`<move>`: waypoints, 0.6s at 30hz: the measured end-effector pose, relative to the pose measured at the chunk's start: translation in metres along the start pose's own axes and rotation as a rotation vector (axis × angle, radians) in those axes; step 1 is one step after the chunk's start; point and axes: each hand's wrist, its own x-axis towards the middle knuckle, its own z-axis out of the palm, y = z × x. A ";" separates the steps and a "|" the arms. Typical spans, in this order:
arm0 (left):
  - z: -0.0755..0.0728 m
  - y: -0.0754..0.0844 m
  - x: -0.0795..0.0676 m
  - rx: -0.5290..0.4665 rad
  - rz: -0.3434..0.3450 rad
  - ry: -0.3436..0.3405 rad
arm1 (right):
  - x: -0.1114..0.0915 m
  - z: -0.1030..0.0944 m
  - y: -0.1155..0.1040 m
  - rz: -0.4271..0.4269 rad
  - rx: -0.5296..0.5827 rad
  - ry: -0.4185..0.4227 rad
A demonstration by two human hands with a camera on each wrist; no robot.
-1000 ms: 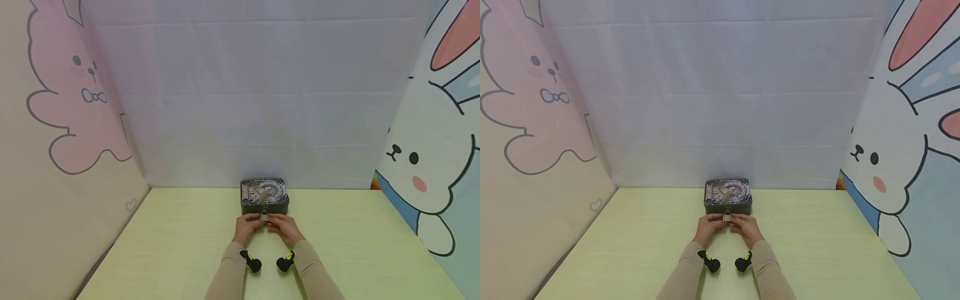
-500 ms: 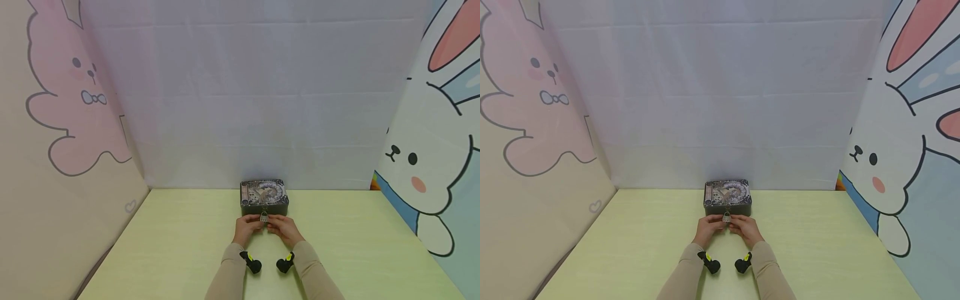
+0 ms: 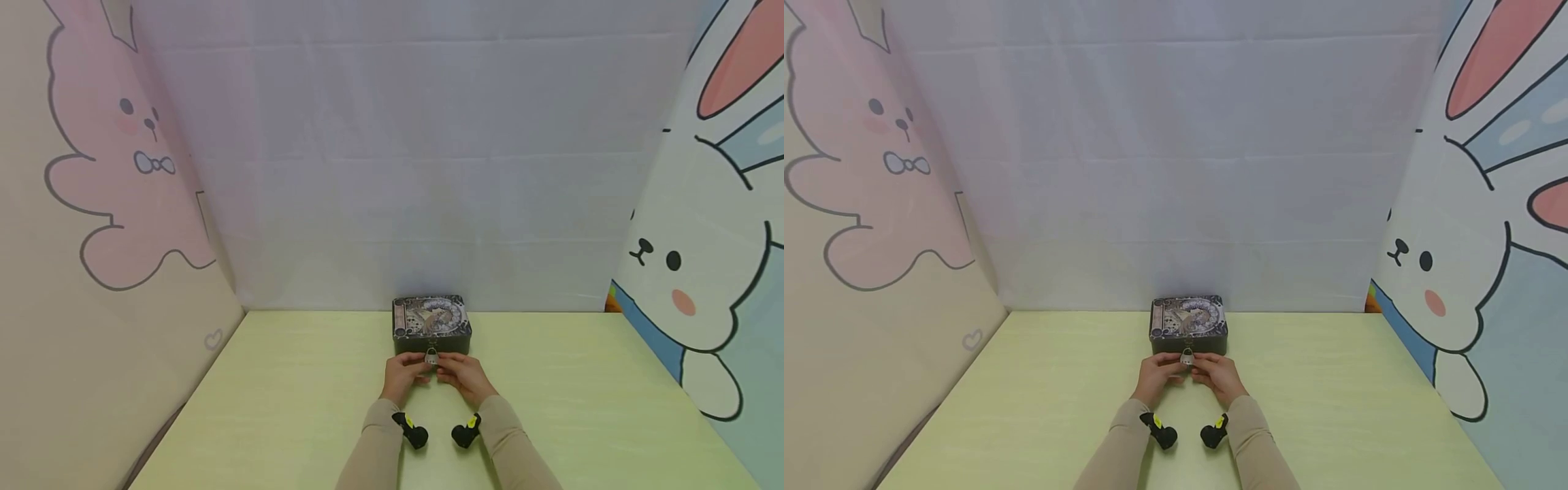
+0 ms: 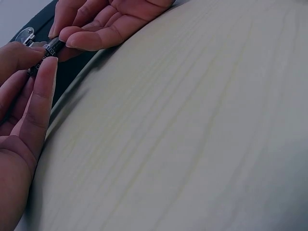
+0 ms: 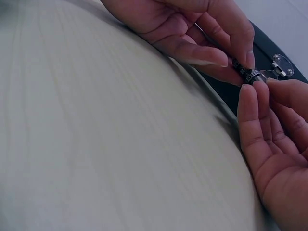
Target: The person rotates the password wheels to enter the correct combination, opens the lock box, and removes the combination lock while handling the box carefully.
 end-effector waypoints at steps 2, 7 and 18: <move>0.000 -0.001 0.000 -0.004 0.000 -0.002 | 0.000 0.000 0.001 0.004 0.000 0.005; -0.001 -0.001 0.000 -0.015 0.003 -0.008 | 0.001 0.000 0.001 0.000 -0.008 0.005; -0.002 -0.001 -0.001 -0.051 0.007 -0.024 | 0.000 0.000 0.001 0.004 -0.012 0.013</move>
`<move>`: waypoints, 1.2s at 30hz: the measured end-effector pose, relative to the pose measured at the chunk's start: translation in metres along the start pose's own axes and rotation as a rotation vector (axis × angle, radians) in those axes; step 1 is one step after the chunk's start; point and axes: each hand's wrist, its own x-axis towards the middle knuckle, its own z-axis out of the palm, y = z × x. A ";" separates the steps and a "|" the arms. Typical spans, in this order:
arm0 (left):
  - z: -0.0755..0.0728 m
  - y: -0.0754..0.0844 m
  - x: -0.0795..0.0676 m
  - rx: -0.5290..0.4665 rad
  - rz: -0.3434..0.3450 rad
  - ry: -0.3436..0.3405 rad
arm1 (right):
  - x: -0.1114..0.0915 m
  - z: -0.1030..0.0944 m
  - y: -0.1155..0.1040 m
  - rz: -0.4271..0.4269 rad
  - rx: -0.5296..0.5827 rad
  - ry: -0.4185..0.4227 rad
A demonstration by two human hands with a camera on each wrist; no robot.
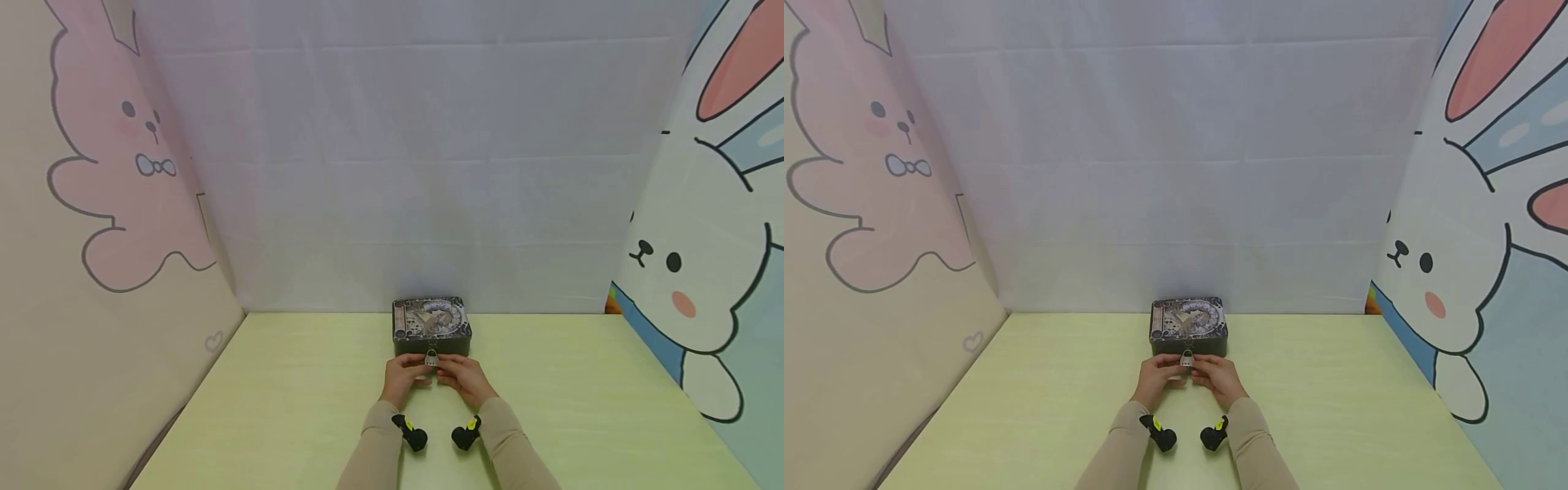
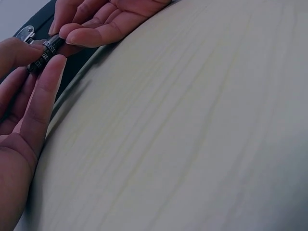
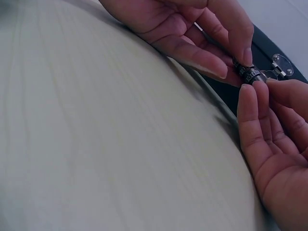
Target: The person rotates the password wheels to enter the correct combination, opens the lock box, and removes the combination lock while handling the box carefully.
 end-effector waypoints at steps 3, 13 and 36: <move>-0.001 -0.002 0.001 -0.013 -0.013 0.002 | -0.001 0.000 0.000 0.003 0.000 0.001; -0.001 0.000 0.001 -0.013 -0.024 -0.001 | -0.001 0.001 0.000 0.002 -0.005 0.019; 0.001 0.004 -0.003 0.028 -0.019 0.018 | 0.001 0.001 0.001 0.009 -0.016 0.024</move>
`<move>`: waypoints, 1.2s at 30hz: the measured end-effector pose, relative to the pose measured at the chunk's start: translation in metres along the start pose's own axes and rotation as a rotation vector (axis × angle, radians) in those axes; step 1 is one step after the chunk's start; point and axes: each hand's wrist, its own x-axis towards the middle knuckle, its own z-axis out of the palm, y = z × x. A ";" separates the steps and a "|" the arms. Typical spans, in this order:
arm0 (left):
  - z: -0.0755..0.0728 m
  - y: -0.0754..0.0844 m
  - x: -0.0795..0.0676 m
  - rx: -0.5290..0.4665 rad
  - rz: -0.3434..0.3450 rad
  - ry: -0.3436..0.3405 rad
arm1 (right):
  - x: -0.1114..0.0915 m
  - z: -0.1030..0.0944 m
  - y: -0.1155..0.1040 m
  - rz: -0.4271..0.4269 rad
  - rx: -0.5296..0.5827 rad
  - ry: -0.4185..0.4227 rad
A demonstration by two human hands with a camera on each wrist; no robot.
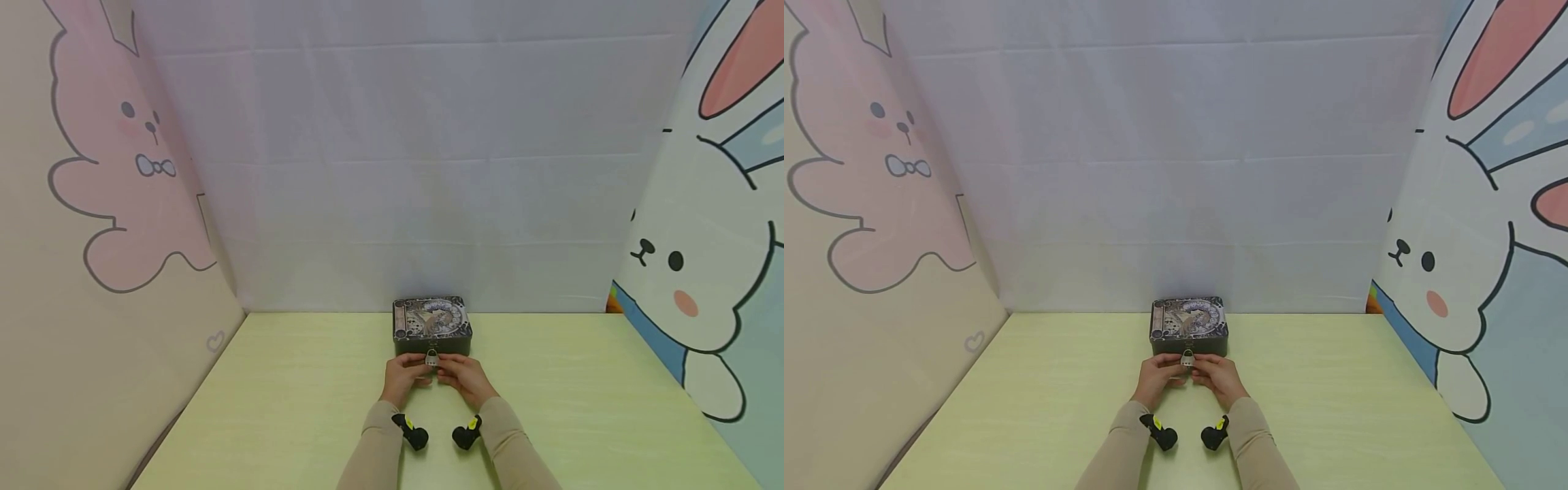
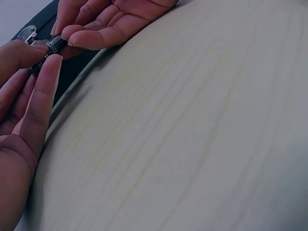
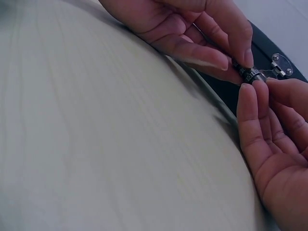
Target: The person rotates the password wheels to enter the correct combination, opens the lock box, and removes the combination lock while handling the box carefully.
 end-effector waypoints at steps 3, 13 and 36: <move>0.000 -0.001 0.002 0.003 -0.004 0.006 | 0.000 0.000 0.000 -0.002 0.005 -0.004; -0.001 -0.006 0.006 0.006 -0.002 0.007 | 0.000 0.000 0.001 -0.006 0.016 -0.002; -0.001 -0.002 0.004 -0.021 -0.010 -0.012 | 0.001 -0.001 0.000 -0.009 -0.004 -0.008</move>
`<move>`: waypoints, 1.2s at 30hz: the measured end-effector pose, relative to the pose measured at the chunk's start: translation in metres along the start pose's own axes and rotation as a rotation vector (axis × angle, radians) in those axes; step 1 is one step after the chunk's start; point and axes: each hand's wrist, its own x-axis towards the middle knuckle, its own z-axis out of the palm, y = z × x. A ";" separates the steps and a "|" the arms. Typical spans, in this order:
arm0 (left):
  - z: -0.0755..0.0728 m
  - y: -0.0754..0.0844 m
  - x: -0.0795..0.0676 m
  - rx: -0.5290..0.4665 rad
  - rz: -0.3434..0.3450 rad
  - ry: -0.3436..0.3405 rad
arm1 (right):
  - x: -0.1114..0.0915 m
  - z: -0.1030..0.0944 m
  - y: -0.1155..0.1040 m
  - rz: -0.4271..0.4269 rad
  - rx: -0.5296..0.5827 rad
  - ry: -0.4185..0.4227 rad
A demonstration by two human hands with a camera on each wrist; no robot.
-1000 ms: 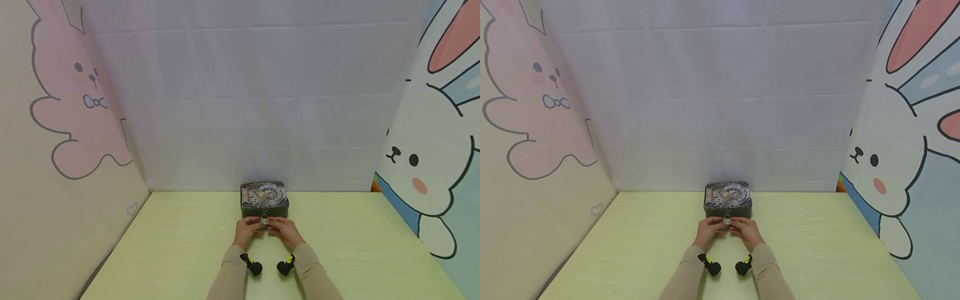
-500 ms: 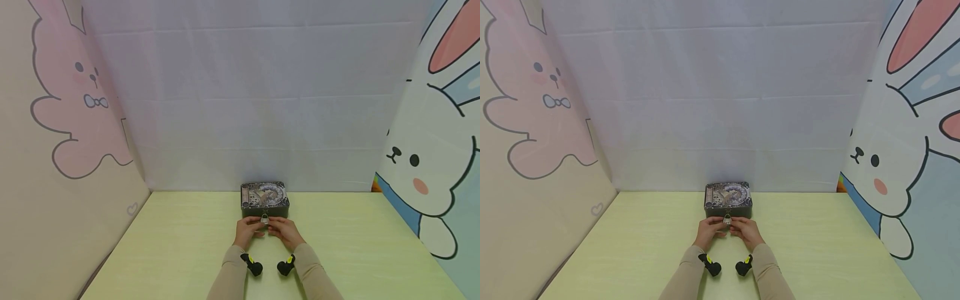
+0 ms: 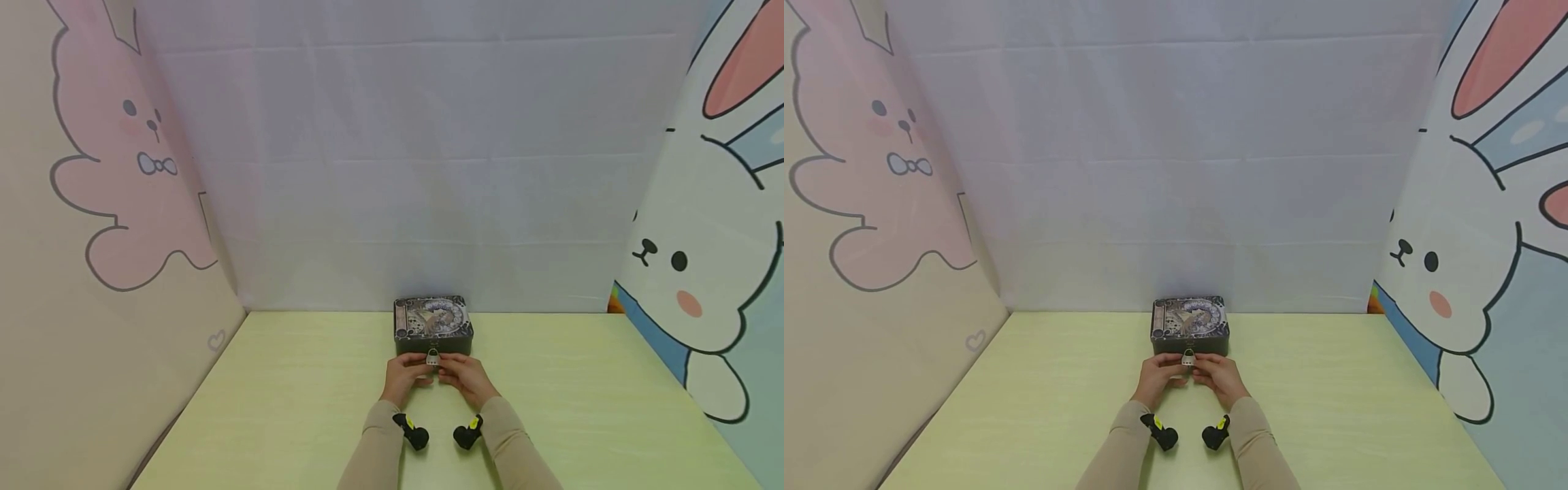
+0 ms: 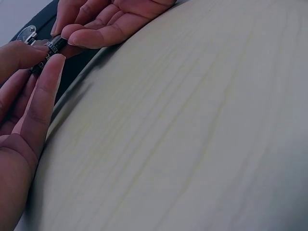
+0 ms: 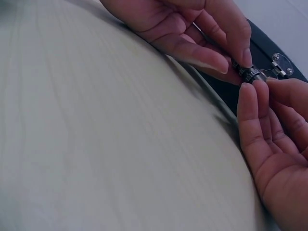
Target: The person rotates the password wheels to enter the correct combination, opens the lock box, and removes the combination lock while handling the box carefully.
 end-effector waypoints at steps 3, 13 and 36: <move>0.000 0.000 0.001 0.000 0.000 0.001 | 0.001 0.000 0.000 0.003 0.007 -0.005; 0.000 -0.001 0.001 0.010 0.011 0.004 | 0.000 -0.001 -0.001 0.004 0.020 -0.023; 0.000 -0.001 0.001 0.018 0.000 0.015 | -0.002 0.001 -0.002 0.000 0.017 -0.016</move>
